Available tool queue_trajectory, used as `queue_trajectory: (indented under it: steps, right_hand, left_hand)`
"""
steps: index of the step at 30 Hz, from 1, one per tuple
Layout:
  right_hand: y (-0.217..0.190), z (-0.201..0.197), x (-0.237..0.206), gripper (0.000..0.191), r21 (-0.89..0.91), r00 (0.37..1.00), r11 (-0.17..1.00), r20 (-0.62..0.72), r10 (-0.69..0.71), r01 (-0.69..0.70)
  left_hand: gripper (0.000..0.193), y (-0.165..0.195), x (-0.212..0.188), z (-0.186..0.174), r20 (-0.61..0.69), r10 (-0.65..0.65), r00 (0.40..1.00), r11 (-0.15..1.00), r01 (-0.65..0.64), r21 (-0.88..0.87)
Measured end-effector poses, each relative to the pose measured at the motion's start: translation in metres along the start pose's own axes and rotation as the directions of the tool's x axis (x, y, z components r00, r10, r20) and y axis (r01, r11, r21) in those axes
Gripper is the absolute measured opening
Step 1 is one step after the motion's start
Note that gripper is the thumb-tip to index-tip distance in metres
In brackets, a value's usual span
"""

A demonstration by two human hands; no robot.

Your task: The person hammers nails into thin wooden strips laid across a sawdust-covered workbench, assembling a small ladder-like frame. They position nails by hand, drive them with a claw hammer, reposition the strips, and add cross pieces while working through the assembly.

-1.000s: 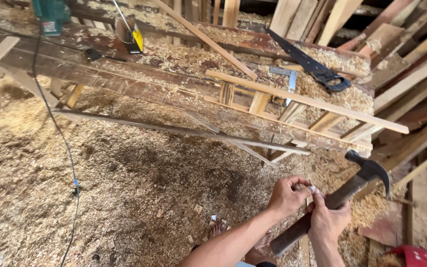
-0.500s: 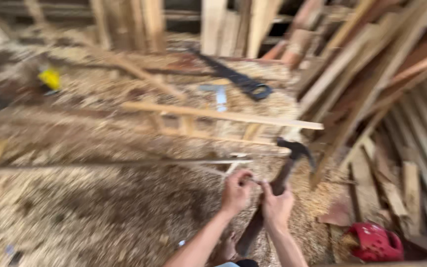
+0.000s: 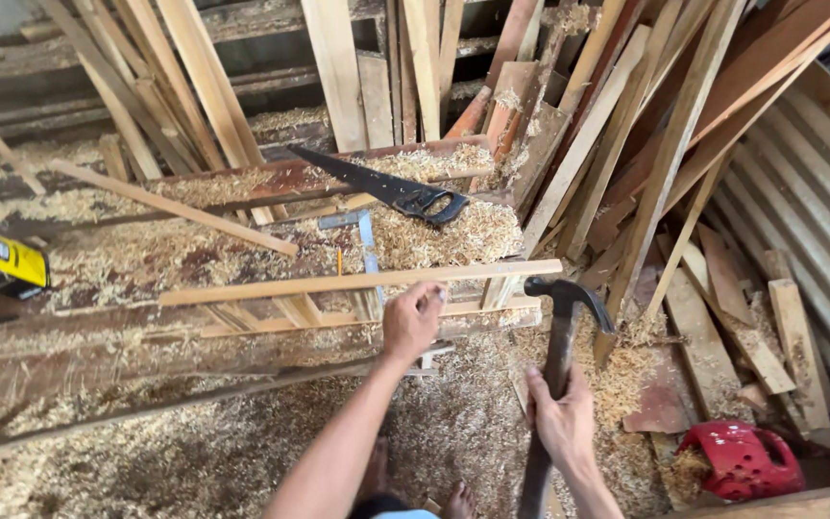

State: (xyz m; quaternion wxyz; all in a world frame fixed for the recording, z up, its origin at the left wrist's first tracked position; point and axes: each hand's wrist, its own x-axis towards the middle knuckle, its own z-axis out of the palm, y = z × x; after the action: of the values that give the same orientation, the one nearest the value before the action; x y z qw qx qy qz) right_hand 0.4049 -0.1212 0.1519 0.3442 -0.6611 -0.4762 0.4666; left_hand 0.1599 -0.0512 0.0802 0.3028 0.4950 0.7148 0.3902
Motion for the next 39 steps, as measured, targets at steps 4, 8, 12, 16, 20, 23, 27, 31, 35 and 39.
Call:
queue_trajectory:
  steps: [4, 8, 12, 16, 20, 23, 27, 31, 35, 39]
  right_hand:
    - [-0.001, 0.003, 0.006, 0.024, -0.068, 0.999, 0.997, 0.018, -0.032, 0.034]
    - [-0.011, 0.017, 0.009, 0.026, -0.032, 0.999, 0.998, 0.029, -0.046, 0.047]
    - [-0.025, 0.038, 0.011, 0.023, -0.052, 0.999, 0.998, 0.04, -0.03, 0.032]
    - [-0.045, 0.054, 0.009, 0.023, -0.018, 0.992, 0.993, 0.033, -0.119, 0.12]
    - [-0.07, 0.055, 0.004, 0.023, -0.199, 0.954, 0.933, 0.034, -0.299, 0.3]
    - [-0.087, 0.057, 0.003, 0.037, -0.284, 0.919, 0.875, 0.092, -0.383, 0.393]
    - [-0.105, 0.078, 0.015, 0.063, -0.387, 0.967, 0.907, 0.246, -0.07, 0.164]
    - [-0.114, 0.089, 0.02, 0.062, -0.504, 0.967, 0.855, 0.254, 0.012, 0.121]
    - [-0.112, 0.079, 0.012, 0.068, -0.372, 0.962, 0.894, 0.194, -0.19, 0.252]
    - [-0.1, 0.079, 0.014, 0.059, -0.436, 0.957, 0.866, 0.254, -0.143, 0.245]
  left_hand:
    - [0.012, -0.021, 0.054, -0.008, -0.139, 0.504, 0.853, 0.863, -0.492, 0.11]
    - [0.014, -0.044, 0.09, 0.0, 0.112, 0.492, 0.863, 0.86, -0.502, 0.09]
    - [0.016, -0.059, 0.093, 0.011, 0.196, 0.38, 0.904, 0.891, -0.415, 0.185]
    - [0.018, -0.059, 0.093, 0.014, 0.15, 0.444, 0.883, 0.867, -0.466, 0.178]
    - [0.014, -0.055, 0.093, 0.012, 0.123, 0.487, 0.865, 0.844, -0.502, 0.187]
    - [0.011, -0.056, 0.089, 0.013, 0.096, 0.526, 0.845, 0.818, -0.534, 0.215]
    - [0.008, -0.058, 0.084, 0.016, 0.094, 0.554, 0.827, 0.787, -0.557, 0.264]
    - [0.008, -0.059, 0.082, 0.019, 0.069, 0.526, 0.848, 0.825, -0.528, 0.203]
    - [0.012, -0.058, 0.08, 0.02, 0.147, 0.483, 0.863, 0.825, -0.505, 0.254]
    - [0.013, -0.05, 0.076, 0.013, 0.158, 0.421, 0.893, 0.861, -0.448, 0.242]
